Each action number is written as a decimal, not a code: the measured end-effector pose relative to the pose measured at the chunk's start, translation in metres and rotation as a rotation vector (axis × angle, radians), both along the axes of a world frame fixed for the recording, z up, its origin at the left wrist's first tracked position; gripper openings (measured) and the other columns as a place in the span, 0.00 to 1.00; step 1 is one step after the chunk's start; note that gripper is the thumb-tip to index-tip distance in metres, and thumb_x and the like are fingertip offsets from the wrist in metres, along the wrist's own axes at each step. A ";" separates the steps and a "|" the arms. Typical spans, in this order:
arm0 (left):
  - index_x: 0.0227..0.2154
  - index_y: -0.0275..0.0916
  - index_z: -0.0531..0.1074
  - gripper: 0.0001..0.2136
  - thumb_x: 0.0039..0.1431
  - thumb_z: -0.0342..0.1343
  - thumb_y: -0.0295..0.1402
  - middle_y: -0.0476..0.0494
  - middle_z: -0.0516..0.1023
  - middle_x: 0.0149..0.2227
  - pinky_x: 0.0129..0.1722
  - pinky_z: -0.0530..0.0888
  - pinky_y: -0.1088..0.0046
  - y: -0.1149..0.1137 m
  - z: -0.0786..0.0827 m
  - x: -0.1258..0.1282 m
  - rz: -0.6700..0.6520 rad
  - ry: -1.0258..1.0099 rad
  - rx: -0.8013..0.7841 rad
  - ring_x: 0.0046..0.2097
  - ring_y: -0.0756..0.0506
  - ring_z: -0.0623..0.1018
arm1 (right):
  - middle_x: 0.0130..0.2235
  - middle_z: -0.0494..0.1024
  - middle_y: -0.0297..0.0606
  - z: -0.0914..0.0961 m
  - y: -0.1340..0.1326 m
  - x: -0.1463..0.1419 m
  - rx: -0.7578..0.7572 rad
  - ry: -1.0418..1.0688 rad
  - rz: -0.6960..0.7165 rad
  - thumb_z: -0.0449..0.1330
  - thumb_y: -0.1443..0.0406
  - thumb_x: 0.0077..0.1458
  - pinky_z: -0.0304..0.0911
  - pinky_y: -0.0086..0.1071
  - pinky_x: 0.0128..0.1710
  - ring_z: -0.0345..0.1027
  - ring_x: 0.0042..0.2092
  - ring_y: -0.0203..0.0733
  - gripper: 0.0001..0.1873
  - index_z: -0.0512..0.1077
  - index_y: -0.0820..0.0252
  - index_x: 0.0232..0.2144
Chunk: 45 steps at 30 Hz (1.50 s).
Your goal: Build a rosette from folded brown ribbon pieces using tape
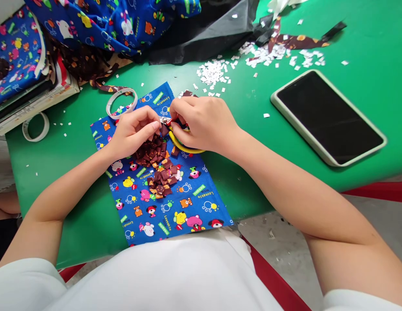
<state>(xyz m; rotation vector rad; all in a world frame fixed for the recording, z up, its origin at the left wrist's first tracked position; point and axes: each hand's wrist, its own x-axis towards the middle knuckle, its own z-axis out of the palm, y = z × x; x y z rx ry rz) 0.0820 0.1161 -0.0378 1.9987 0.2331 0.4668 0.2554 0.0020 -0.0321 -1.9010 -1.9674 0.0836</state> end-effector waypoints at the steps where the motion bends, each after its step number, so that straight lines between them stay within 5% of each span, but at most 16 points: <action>1: 0.31 0.39 0.67 0.09 0.65 0.51 0.37 0.52 0.73 0.27 0.24 0.65 0.78 0.000 0.000 0.000 -0.002 0.002 -0.001 0.24 0.56 0.69 | 0.25 0.70 0.35 0.000 0.000 0.000 -0.007 0.000 0.001 0.52 0.62 0.55 0.55 0.35 0.26 0.64 0.28 0.40 0.07 0.68 0.56 0.32; 18: 0.31 0.39 0.68 0.06 0.64 0.51 0.32 0.53 0.73 0.26 0.27 0.63 0.75 0.001 0.000 -0.001 -0.006 0.037 0.118 0.25 0.55 0.67 | 0.29 0.74 0.36 -0.004 0.000 0.003 0.030 0.007 0.046 0.52 0.63 0.57 0.54 0.35 0.26 0.64 0.28 0.39 0.06 0.68 0.56 0.34; 45: 0.30 0.39 0.67 0.13 0.66 0.49 0.42 0.51 0.69 0.24 0.25 0.64 0.75 0.000 0.003 -0.001 -0.012 0.051 0.202 0.25 0.54 0.65 | 0.31 0.73 0.38 0.001 -0.001 0.003 -0.033 -0.003 0.051 0.50 0.62 0.58 0.56 0.36 0.27 0.64 0.29 0.42 0.08 0.68 0.55 0.36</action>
